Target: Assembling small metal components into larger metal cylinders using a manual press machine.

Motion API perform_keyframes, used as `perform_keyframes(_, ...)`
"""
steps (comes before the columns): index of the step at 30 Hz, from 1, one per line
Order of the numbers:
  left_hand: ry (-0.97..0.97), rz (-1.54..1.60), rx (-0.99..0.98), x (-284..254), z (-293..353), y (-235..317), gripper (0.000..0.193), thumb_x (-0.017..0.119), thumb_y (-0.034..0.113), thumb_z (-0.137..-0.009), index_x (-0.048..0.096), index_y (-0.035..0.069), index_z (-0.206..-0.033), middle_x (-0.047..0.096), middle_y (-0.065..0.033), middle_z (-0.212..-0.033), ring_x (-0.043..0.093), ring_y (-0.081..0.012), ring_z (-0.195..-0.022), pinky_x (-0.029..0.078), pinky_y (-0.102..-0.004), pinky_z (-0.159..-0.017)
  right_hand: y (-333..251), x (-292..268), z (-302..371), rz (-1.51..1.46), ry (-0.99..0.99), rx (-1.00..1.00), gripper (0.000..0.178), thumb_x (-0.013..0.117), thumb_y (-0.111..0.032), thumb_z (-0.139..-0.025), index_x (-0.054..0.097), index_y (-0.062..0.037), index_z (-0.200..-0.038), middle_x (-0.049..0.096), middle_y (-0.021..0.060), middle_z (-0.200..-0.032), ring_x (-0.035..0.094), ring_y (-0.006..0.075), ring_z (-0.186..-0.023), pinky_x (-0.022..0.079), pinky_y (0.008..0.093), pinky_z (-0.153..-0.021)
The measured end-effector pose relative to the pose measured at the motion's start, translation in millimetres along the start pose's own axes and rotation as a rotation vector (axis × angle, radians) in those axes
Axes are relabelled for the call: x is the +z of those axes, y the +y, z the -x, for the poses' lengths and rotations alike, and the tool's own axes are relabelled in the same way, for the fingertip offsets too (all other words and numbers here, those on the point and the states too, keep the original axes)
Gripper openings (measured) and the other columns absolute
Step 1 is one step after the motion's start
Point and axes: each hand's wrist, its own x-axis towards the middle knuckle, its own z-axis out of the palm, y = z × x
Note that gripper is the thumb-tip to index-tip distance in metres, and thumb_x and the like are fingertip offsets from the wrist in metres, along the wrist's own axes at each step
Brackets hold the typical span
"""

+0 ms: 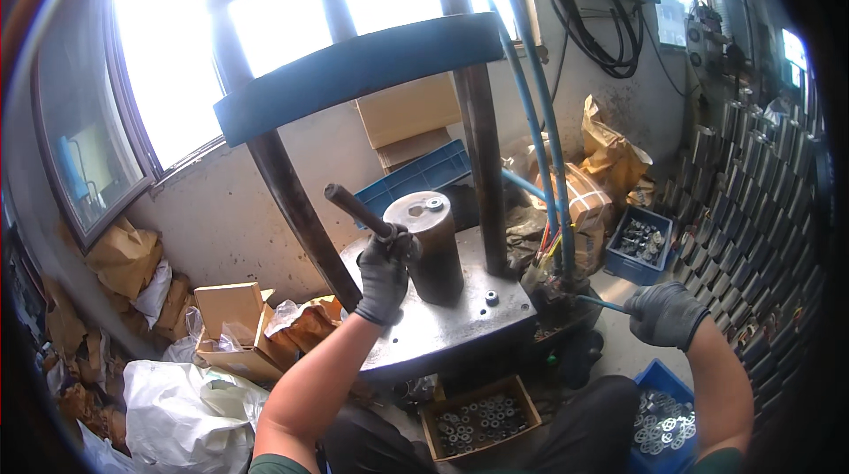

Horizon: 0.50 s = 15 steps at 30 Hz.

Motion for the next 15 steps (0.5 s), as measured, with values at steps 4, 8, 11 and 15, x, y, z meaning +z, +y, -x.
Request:
perform_keyframes(4,0.106,-0.280,-0.080,-6.3,-74.1,-7.1,0.005,0.067,0.008,-0.101,0.064,0.006,-0.104,0.063,-0.0007,-0.087,0.059,-0.0115,-0.079,0.050,-0.0298,-0.070,-0.8,0.9,-0.1,-0.027,0.002,-0.003,0.035,0.057,-0.024,-0.084,0.078,-0.0106,-0.108,0.074,0.0157,-0.094,0.071,0.0354,-0.089,0.058,0.0468,-0.084)
perform_keyframes(8,0.212,-0.593,-0.282,-24.7,-125.6,-37.4,0.004,0.068,0.007,-0.101,0.068,0.005,-0.103,0.066,-0.0004,-0.087,0.060,-0.0125,-0.080,0.051,-0.0281,-0.071,-2.7,-2.6,-1.5,-0.058,-0.010,0.008,0.035,0.057,-0.024,-0.084,0.078,-0.0107,-0.109,0.074,0.0163,-0.095,0.071,0.0355,-0.091,0.058,0.0466,-0.085)
perform_keyframes(11,0.174,-0.779,-0.197,-31.8,-143.7,-60.4,0.018,0.070,0.021,-0.099,0.072,0.004,-0.104,0.072,-0.0055,-0.085,0.065,-0.0127,-0.076,0.054,-0.0319,-0.072,-2.3,-6.7,-0.6,-0.070,-0.053,0.039,0.037,0.058,-0.026,-0.084,0.078,-0.0109,-0.112,0.075,0.0170,-0.097,0.072,0.0352,-0.094,0.057,0.0463,-0.087)
perform_keyframes(15,0.151,-0.862,-0.244,-26.7,-150.8,-66.8,0.015,0.068,0.019,-0.099,0.071,0.005,-0.105,0.071,-0.0050,-0.086,0.064,-0.0138,-0.078,0.053,-0.0313,-0.074,3.0,-4.5,-1.4,-0.076,-0.091,0.026,0.039,0.060,-0.027,-0.084,0.077,-0.0102,-0.115,0.075,0.0182,-0.097,0.071,0.0356,-0.095,0.057,0.0458,-0.089)
